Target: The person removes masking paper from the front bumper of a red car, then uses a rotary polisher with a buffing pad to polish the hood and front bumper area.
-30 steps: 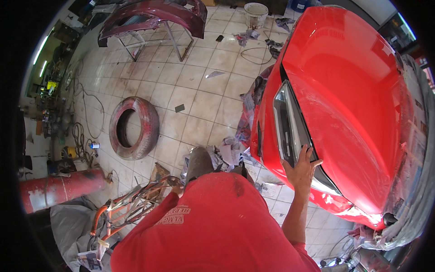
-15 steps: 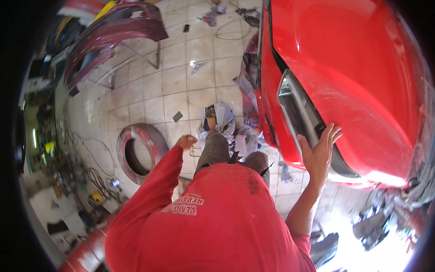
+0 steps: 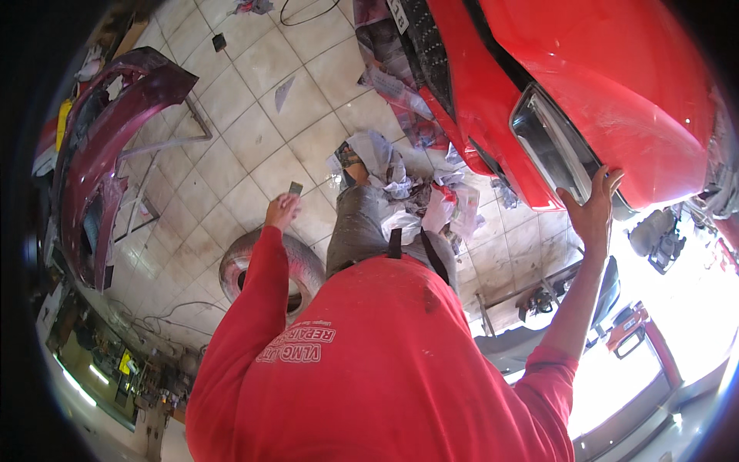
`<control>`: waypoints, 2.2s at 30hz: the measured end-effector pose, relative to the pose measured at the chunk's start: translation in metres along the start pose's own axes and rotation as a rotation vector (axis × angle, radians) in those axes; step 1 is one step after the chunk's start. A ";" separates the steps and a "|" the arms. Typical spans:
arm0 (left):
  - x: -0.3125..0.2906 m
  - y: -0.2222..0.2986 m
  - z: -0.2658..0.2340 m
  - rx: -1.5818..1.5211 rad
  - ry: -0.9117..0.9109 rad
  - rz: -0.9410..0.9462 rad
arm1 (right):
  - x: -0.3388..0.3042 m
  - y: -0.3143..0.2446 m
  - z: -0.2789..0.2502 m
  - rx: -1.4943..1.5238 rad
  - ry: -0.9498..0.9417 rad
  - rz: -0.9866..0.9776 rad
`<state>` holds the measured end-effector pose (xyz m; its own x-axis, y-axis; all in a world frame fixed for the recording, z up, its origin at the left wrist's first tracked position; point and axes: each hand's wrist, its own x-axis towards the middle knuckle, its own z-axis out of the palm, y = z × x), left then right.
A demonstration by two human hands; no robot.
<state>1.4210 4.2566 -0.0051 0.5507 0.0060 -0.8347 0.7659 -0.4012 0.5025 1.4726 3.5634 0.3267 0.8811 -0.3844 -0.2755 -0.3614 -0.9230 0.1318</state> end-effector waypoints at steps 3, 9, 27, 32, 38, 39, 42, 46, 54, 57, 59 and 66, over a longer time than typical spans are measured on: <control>-0.014 0.003 -0.028 0.390 -0.092 -0.019 | -0.006 -0.002 0.000 0.241 -0.102 0.084; 0.016 0.112 -0.063 0.763 -0.164 0.329 | -0.006 -0.011 0.018 0.408 0.127 0.053; 0.042 0.248 -0.074 0.419 -0.129 0.314 | -0.016 -0.017 0.038 0.383 0.137 0.188; 0.046 0.310 -0.062 0.391 -0.164 0.123 | -0.003 -0.019 -0.002 0.437 -0.210 0.372; 0.099 0.411 -0.070 0.233 0.005 0.334 | 0.029 -0.014 -0.036 0.267 -0.553 0.364; 0.104 0.422 -0.074 0.227 0.010 0.339 | 0.058 -0.029 -0.073 0.174 -0.756 0.321; 0.108 0.434 -0.090 0.281 0.070 0.388 | 0.135 -0.104 -0.147 0.448 -0.550 0.078; 0.117 0.471 -0.110 0.379 -0.042 0.349 | 0.215 -0.225 -0.199 0.803 -0.265 -0.034; 0.244 0.548 -0.142 0.600 -0.148 0.396 | 0.330 -0.364 -0.216 0.670 0.111 -0.432; 0.326 0.578 -0.123 0.601 -0.076 0.474 | 0.382 -0.374 -0.191 0.461 0.143 -0.163; 0.397 0.568 -0.100 0.594 -0.078 0.490 | 0.387 -0.400 -0.204 0.314 0.082 0.047; 0.626 0.530 -0.062 0.547 -0.212 0.268 | 0.381 -0.411 -0.190 -0.271 0.113 0.121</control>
<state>2.1923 4.1043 -0.2469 0.5791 -0.3175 -0.7509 0.3002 -0.7733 0.5585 2.0153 3.7994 0.3487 0.8707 -0.4724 -0.1366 -0.3842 -0.8269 0.4105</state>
